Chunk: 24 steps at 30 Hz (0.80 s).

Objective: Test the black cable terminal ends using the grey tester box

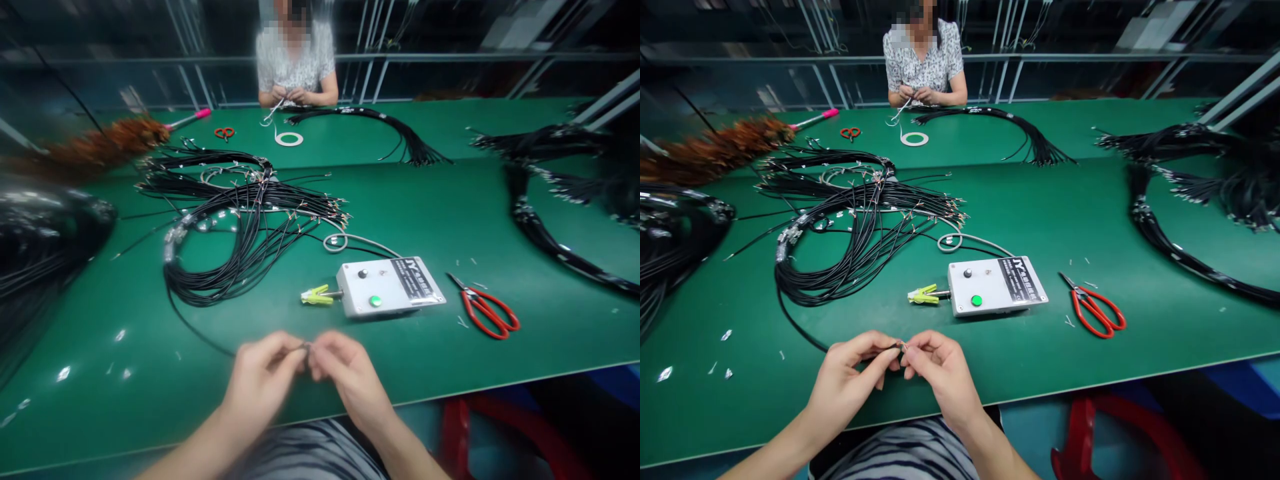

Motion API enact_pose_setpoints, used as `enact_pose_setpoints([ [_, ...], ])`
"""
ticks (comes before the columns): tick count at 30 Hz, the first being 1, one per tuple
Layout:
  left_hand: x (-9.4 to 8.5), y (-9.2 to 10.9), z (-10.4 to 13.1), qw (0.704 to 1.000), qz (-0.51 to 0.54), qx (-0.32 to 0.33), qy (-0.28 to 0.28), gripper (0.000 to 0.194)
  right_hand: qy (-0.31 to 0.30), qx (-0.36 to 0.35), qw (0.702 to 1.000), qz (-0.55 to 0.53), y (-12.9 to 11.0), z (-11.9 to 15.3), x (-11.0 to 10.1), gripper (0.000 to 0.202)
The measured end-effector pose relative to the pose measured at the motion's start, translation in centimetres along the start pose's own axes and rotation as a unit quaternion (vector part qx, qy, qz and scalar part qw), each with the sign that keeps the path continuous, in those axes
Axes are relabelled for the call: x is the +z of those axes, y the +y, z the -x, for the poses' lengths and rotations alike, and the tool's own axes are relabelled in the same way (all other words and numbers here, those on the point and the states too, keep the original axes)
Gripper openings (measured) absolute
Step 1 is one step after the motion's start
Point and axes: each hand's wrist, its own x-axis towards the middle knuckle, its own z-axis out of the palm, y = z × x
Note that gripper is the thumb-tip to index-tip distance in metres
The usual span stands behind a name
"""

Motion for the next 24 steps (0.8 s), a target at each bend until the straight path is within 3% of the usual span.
enact_pose_setpoints([
  [5,0.0,0.0,0.1,0.999,0.020,-0.044,0.002,0.018,0.031,-0.032,0.999,0.006,0.2,0.2,-0.1,0.022],
  [11,0.0,0.0,0.2,0.998,0.025,-0.050,0.005,0.017,0.020,-0.034,0.999,-0.006,0.0,0.2,-0.1,0.019],
  [24,-0.3,-0.4,0.4,0.983,0.125,-0.121,-0.055,0.027,0.026,-0.001,0.999,-0.043,0.3,-0.2,0.6,0.021],
])
